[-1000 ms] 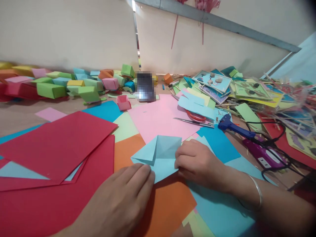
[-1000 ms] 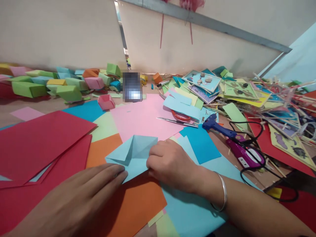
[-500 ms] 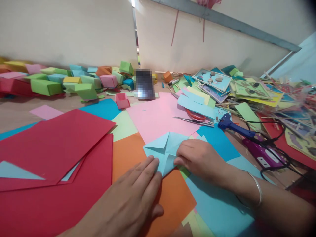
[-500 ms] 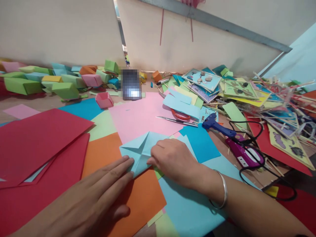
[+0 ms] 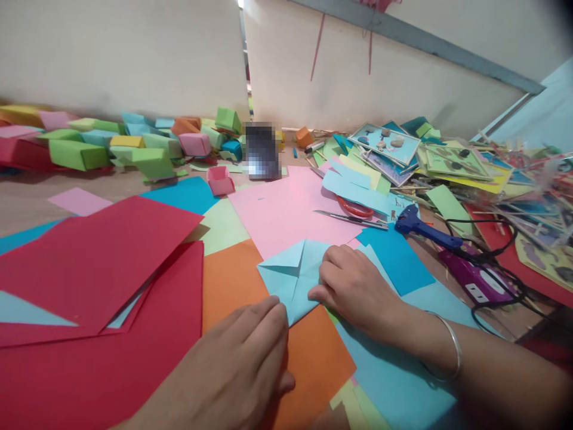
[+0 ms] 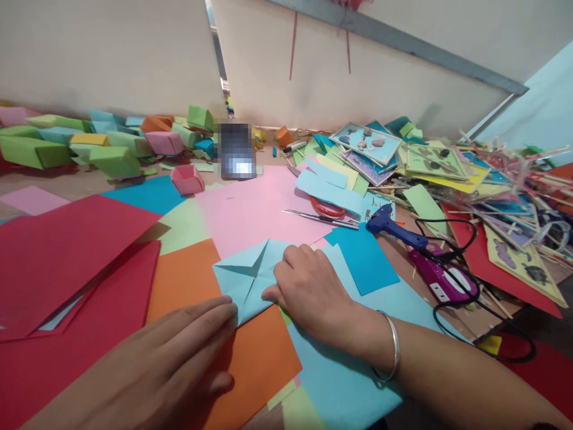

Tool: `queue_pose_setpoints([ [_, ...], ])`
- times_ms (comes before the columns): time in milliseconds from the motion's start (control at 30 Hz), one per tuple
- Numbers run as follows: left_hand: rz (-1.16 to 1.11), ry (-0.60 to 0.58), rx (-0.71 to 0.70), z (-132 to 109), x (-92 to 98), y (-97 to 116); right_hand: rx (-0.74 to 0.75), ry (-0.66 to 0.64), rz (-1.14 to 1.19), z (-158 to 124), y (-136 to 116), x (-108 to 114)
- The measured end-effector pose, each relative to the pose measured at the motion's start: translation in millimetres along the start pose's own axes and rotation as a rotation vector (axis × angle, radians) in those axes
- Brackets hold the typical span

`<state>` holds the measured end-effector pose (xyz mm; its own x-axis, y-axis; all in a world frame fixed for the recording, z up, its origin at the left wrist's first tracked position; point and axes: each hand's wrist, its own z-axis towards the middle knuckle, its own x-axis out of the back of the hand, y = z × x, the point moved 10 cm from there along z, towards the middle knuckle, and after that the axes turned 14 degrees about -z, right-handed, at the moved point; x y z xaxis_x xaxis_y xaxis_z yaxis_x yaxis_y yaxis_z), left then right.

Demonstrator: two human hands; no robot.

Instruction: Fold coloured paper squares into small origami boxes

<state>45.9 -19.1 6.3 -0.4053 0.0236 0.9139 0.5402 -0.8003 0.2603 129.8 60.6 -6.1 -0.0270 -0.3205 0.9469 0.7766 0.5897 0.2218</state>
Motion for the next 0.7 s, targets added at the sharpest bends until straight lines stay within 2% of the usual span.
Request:
queue_pose_setpoints([
  [433,0.01,-0.033,0.015,-0.9,-2.8,-1.0,0.022,-0.025,-0.052,4.3,-2.6,-6.7],
  [600,-0.058,-0.056,0.049,3.2,-6.8,-8.8,0.01,-0.098,-0.031,6.7,-0.8,-10.6],
  [700,-0.097,-0.031,0.047,5.8,-2.4,-11.6,0.007,-0.145,-0.012,8.2,-0.1,-12.9],
])
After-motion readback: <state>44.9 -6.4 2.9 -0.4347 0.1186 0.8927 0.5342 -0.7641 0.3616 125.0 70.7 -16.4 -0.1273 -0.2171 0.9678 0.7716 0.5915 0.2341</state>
